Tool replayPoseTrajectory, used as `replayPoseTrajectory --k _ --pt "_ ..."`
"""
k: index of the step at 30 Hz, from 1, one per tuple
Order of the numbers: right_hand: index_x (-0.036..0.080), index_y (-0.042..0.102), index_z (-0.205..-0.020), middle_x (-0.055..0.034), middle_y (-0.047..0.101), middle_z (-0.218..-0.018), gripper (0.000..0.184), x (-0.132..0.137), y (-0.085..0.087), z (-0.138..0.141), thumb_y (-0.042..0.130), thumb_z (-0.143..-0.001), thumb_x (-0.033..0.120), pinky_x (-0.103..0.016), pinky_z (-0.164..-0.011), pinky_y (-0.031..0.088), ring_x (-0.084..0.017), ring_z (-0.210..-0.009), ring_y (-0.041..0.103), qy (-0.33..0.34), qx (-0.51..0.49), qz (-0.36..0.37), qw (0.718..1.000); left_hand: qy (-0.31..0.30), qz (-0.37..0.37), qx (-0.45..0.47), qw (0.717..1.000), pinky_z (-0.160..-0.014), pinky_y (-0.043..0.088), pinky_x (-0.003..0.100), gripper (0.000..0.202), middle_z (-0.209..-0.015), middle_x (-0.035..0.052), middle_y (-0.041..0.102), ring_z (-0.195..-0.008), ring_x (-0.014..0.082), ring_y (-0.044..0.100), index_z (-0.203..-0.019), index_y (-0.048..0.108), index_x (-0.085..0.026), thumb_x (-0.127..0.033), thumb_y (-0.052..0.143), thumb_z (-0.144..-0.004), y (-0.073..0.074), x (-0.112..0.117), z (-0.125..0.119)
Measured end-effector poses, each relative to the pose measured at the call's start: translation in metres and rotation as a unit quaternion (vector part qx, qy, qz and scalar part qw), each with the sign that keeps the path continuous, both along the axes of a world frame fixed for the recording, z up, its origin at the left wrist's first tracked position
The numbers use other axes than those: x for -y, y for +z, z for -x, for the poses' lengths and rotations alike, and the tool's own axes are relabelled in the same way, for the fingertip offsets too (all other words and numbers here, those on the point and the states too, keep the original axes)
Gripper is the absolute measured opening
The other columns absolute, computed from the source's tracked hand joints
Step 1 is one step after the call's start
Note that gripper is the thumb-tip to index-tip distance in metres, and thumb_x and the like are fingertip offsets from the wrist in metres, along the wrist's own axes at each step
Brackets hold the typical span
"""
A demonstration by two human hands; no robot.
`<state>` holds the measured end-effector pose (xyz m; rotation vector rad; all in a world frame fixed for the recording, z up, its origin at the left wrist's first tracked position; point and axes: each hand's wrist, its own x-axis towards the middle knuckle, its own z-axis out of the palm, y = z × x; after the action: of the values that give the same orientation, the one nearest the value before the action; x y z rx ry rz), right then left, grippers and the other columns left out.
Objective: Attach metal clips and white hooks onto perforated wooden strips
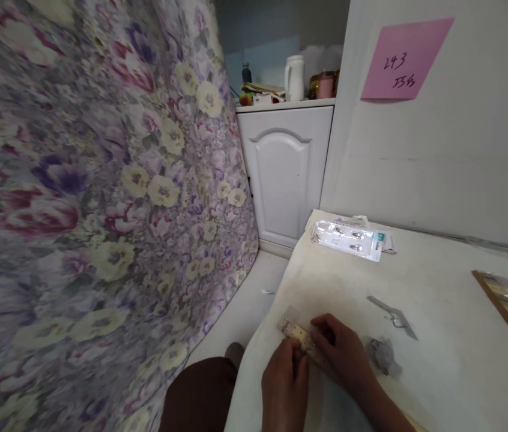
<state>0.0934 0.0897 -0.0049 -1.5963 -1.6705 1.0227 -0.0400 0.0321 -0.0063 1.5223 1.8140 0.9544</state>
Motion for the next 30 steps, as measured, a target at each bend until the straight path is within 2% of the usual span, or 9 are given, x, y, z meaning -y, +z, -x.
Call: replayPoseTrajectory --k 4,13,20,27,30 --pt "0.021 0.060 -0.090 -0.0012 0.067 -0.075 0.018 0.001 0.003 -0.001 0.051 -0.076 0.029 -0.029 -0.068 0.043 -0.019 -0.071 0.062 0.000 0.005 -0.001 1.000 0.012 -0.012 0.002 1.000 -0.073 0.044 0.029 0.014 -0.081 0.0019 0.064 -0.075 0.0184 0.060 -0.090 0.058 -0.022 -0.025 0.047 -0.082 0.000 0.000 -0.002" --pt "0.021 0.060 -0.091 -0.0016 0.067 -0.074 0.019 -0.001 0.001 -0.001 0.051 -0.076 0.029 -0.028 -0.067 0.043 -0.019 -0.070 0.062 -0.004 -0.003 -0.008 1.000 0.005 0.009 0.016 1.000 -0.072 0.044 0.029 0.014 -0.081 0.0019 0.064 -0.075 0.0180 0.060 -0.090 0.058 -0.021 -0.024 0.047 -0.083 0.014 0.001 -0.002" --pt "0.020 0.060 -0.090 -0.0027 0.067 -0.075 0.019 -0.002 -0.001 -0.002 0.051 -0.076 0.029 -0.030 -0.068 0.044 -0.019 -0.071 0.062 0.001 -0.008 -0.013 1.000 0.015 0.009 0.014 1.000 -0.071 0.046 0.028 0.020 -0.085 0.0030 0.066 -0.079 0.0188 0.062 -0.099 0.058 -0.021 -0.025 0.048 -0.082 0.015 0.001 -0.002" --pt "0.020 0.061 -0.089 -0.0013 0.066 -0.071 0.019 0.000 0.002 -0.001 0.051 -0.075 0.027 -0.028 -0.065 0.044 -0.019 -0.068 0.062 -0.008 -0.011 -0.013 1.000 0.020 -0.010 0.024 0.999 -0.073 0.047 0.029 0.021 -0.086 0.0034 0.066 -0.078 0.0187 0.061 -0.099 0.060 -0.021 -0.025 0.050 -0.081 0.009 0.000 -0.001" --pt "0.020 0.061 -0.090 -0.0012 0.067 -0.072 0.019 0.001 0.002 -0.001 0.050 -0.075 0.027 -0.028 -0.065 0.044 -0.019 -0.069 0.062 -0.013 -0.015 -0.015 1.000 0.008 -0.011 0.023 1.000 -0.072 0.047 0.028 0.018 -0.085 0.0028 0.067 -0.077 0.0182 0.062 -0.094 0.062 -0.021 -0.024 0.050 -0.081 0.012 0.000 -0.002"
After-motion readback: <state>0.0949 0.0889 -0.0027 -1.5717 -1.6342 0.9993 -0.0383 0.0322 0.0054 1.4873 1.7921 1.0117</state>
